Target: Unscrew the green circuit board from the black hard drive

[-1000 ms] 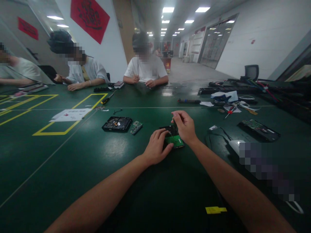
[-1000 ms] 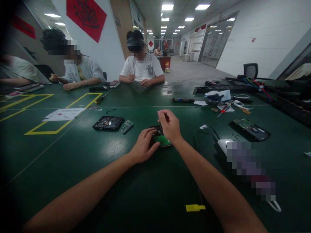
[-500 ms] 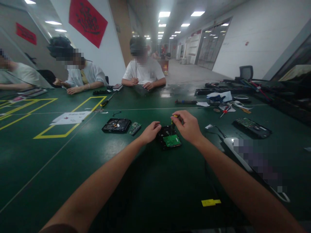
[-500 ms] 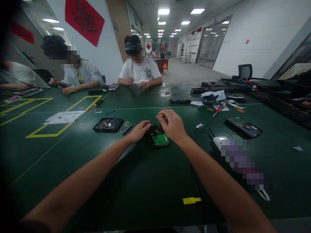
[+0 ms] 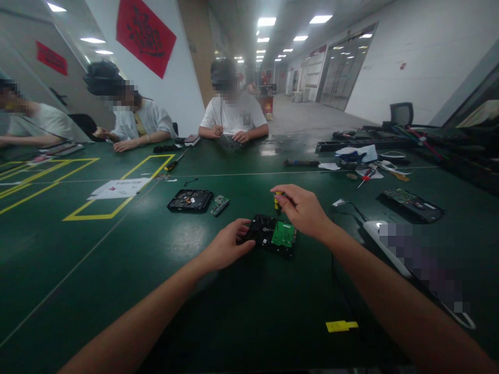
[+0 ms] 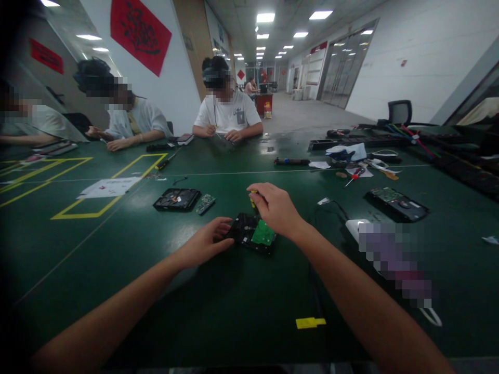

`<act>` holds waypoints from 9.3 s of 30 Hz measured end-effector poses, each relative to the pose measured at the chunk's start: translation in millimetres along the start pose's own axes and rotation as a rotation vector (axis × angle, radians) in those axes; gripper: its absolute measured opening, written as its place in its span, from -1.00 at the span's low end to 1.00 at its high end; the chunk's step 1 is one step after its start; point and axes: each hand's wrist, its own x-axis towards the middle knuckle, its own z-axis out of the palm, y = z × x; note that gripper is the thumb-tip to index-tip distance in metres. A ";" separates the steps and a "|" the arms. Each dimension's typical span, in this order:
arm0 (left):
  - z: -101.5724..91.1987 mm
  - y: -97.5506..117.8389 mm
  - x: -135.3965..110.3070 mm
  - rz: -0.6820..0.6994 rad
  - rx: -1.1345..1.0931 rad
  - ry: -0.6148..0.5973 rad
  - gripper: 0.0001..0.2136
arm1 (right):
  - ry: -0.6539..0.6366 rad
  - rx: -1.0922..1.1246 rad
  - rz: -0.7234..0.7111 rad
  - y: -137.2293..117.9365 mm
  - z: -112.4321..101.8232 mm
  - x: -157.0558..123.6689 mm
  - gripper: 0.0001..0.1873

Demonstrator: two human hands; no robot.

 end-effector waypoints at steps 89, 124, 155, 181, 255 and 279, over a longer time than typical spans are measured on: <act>-23.0 88.2 100.2 0.675 0.158 0.182 -0.75 | -0.391 -0.218 -0.018 38.8 8.6 -82.2 -0.43; -32.5 83.8 101.4 0.789 0.070 0.042 -0.57 | -0.420 -0.247 -0.036 50.8 13.0 -85.5 -0.51; -29.8 87.2 98.7 0.724 0.095 0.089 -0.67 | -0.469 -0.201 -0.013 55.9 12.7 -84.8 -0.48; -20.3 79.7 106.3 0.629 0.093 0.257 -0.81 | -0.457 -0.166 -0.003 51.6 10.3 -83.2 -0.49; -12.5 76.3 107.4 0.588 -0.157 0.067 -0.70 | -0.466 -0.159 -0.005 55.6 11.8 -84.5 -0.50; -13.4 82.0 101.2 0.631 -0.092 0.065 -0.57 | -0.447 -0.163 -0.006 56.6 12.9 -86.4 -0.50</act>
